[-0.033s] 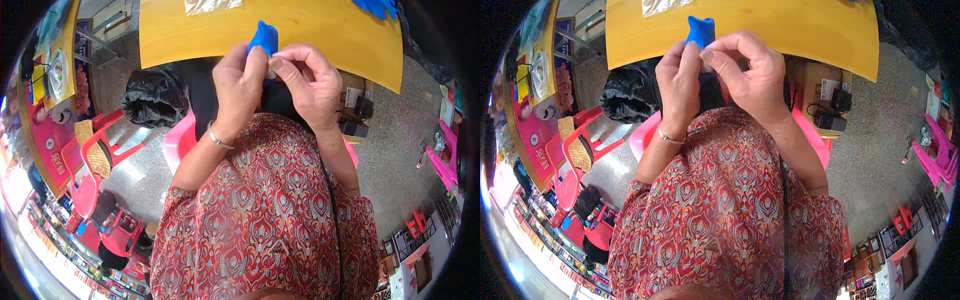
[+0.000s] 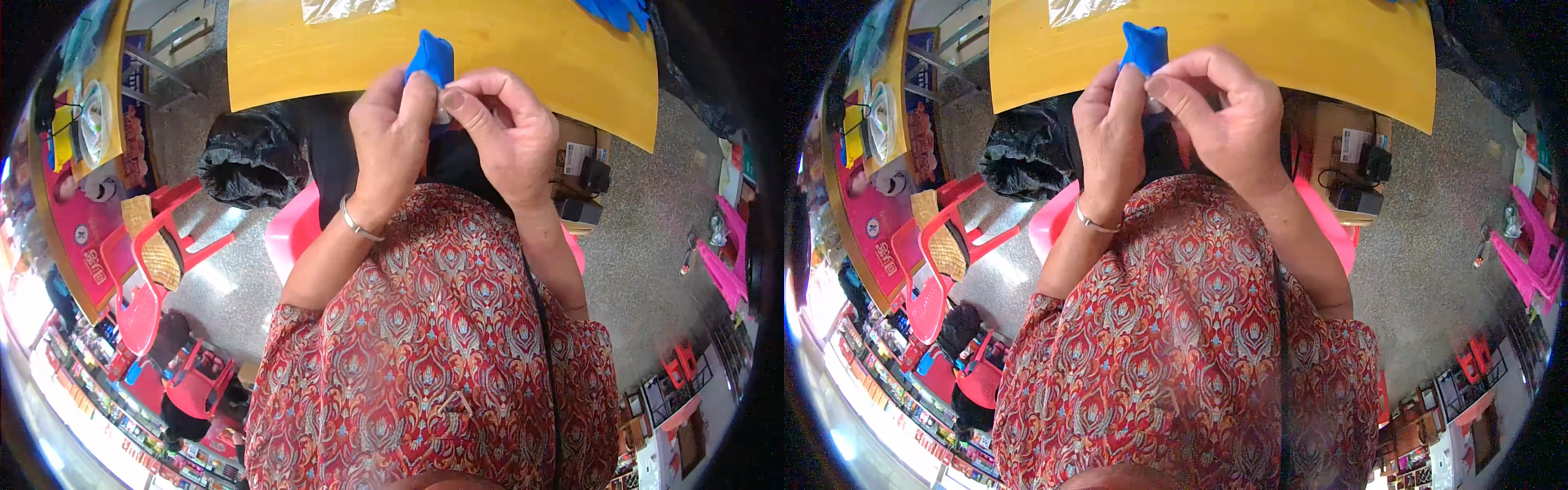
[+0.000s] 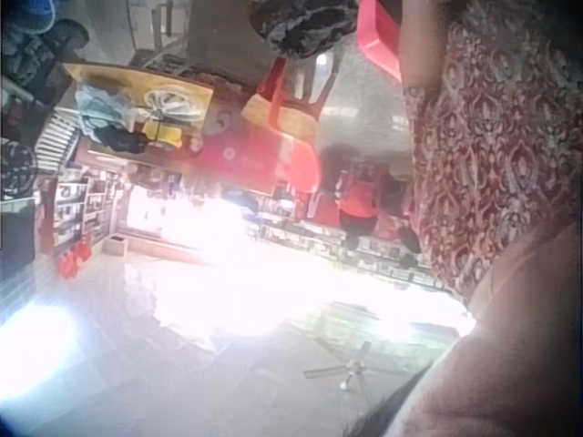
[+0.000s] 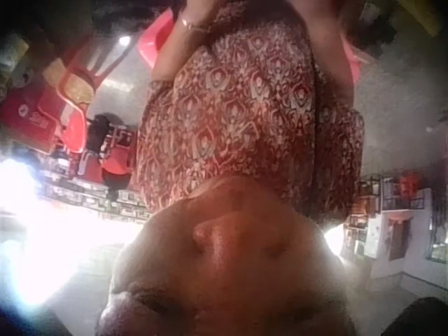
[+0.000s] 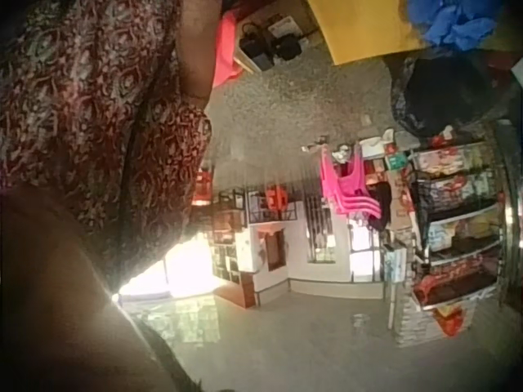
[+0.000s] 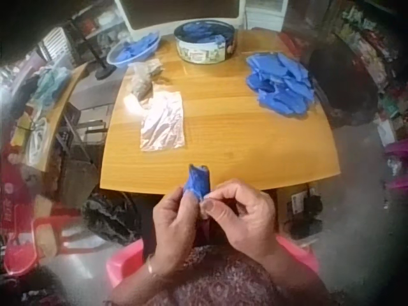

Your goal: The person sits at a yellow table and repeatedly fills small blue fabric pouches with a granular substance from clear plastic bags. They open the pouches, pour the contents in, and then fold and seal the tops. The process is repeated for multiple pouches throughout the clip.

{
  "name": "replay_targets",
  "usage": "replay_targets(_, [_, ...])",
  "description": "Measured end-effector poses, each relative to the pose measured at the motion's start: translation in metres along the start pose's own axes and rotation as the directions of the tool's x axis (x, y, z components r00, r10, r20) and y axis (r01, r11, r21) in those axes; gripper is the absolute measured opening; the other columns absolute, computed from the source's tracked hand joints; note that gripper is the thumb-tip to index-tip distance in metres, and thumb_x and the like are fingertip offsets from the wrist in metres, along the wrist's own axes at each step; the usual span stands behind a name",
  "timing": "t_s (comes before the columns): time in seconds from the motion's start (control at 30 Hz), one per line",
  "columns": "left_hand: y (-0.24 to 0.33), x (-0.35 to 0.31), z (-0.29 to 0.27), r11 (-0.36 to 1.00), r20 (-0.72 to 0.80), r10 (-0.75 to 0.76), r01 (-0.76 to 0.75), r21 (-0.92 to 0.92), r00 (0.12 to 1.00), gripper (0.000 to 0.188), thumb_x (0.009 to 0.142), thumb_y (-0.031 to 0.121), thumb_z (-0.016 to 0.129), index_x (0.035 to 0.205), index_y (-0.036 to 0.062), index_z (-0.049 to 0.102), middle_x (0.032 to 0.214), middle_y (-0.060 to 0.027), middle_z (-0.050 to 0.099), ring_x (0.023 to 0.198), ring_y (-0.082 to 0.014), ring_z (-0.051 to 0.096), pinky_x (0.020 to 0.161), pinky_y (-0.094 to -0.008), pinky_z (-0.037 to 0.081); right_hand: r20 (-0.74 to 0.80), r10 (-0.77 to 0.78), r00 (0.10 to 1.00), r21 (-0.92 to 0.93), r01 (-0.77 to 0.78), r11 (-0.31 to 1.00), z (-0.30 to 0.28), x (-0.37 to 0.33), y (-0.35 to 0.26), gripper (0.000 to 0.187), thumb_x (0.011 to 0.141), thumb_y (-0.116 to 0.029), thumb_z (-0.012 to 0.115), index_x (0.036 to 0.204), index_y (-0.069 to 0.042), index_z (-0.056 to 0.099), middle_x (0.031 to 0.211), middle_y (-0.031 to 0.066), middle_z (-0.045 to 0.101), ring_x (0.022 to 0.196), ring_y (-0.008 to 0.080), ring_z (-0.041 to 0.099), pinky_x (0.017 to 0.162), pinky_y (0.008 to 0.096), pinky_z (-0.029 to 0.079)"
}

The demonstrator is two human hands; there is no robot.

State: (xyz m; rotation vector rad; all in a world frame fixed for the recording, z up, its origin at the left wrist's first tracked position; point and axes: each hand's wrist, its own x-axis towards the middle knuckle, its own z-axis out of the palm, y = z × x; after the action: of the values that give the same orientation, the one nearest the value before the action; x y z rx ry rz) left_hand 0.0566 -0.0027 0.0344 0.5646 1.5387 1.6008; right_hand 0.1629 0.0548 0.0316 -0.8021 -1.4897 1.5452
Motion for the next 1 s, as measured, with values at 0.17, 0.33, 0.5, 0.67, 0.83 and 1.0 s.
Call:
replay_targets(0.17, [0.003, -0.001, -0.002, 0.981, 0.129, -0.136, 0.151, -0.118, 0.982, 0.024, 0.094, 0.02, 0.053, 0.101, -0.0026, 0.058, 0.083, -0.0032, 0.061, 0.074, -0.0069, 0.055, 0.067, -0.0221, 0.045, 0.007, 0.124, 0.992, 0.148, -0.124, 0.981, -0.007, 0.001, 0.008, 0.01, 0.085, -0.006, 0.065, 0.092, 0.001, 0.062, 0.078, 0.0045, 0.065, 0.068, 0.0083, 0.061, 0.058, 0.0195, 0.05])
replay_targets(0.33, [0.015, -0.008, -0.017, 0.968, 0.296, -0.169, 0.214, -0.128, 0.94, 0.031, 0.088, 0.013, 0.061, 0.115, -0.0027, 0.055, 0.094, -0.0033, 0.061, 0.084, -0.008, 0.055, 0.073, -0.022, 0.045, 0.045, 0.15, 0.988, 0.154, -0.155, 0.976, -0.013, 0.004, 0.004, 0.011, 0.085, -0.007, 0.066, 0.092, 0.002, 0.062, 0.078, 0.0052, 0.065, 0.065, 0.0076, 0.06, 0.055, 0.0197, 0.05])
replay_targets(0.5, [0.009, -0.012, -0.011, 0.999, 0.155, -0.027, 0.021, 0.041, 0.988, 0.036, 0.087, 0.013, 0.062, 0.116, -0.0044, 0.053, 0.095, -0.0041, 0.061, 0.081, -0.0074, 0.055, 0.067, -0.0206, 0.046, 0.074, 0.118, 0.99, 0.102, -0.125, 0.987, -0.009, 0.003, 0.001, 0.011, 0.085, -0.008, 0.066, 0.091, 0.001, 0.063, 0.078, 0.0041, 0.065, 0.067, 0.0073, 0.06, 0.058, 0.0195, 0.05])
replay_targets(0.67, [-0.007, -0.008, -0.009, 0.981, 0.008, 0.042, -0.043, 0.19, 0.999, 0.029, 0.087, 0.013, 0.062, 0.109, -0.0058, 0.058, 0.087, -0.0033, 0.063, 0.075, -0.0072, 0.056, 0.065, -0.0218, 0.048, 0.059, 0.071, 0.996, 0.117, -0.078, 0.99, -0.005, -0.002, 0.01, 0.01, 0.085, -0.007, 0.066, 0.091, 0.0, 0.063, 0.079, 0.0026, 0.065, 0.071, 0.0064, 0.06, 0.064, 0.0194, 0.051])
replay_targets(0.83, [-0.006, -0.003, -0.009, 0.998, -0.006, -0.007, 0.007, 0.064, 1.0, 0.024, 0.088, 0.013, 0.063, 0.104, -0.0046, 0.061, 0.085, -0.0015, 0.063, 0.074, -0.0055, 0.055, 0.066, -0.0199, 0.046, 0.062, 0.101, 0.993, 0.129, -0.108, 0.986, -0.003, -0.003, 0.013, 0.01, 0.084, -0.004, 0.067, 0.091, 0.001, 0.062, 0.082, 0.0027, 0.065, 0.075, 0.0067, 0.06, 0.069, 0.0196, 0.05])
replay_targets(1.0, [-0.007, -0.002, -0.004, 0.999, -0.004, -0.004, 0.004, -0.039, 1.0, 0.021, 0.086, 0.013, 0.067, 0.101, -0.0016, 0.061, 0.086, -0.0012, 0.063, 0.075, -0.0059, 0.056, 0.07, -0.02, 0.046, 0.035, 0.024, 0.999, 0.037, -0.025, 0.999, -0.006, -0.003, 0.011, 0.01, 0.084, -0.002, 0.067, 0.091, 0.002, 0.062, 0.084, 0.0031, 0.065, 0.077, 0.0069, 0.06, 0.071, 0.0193, 0.049])
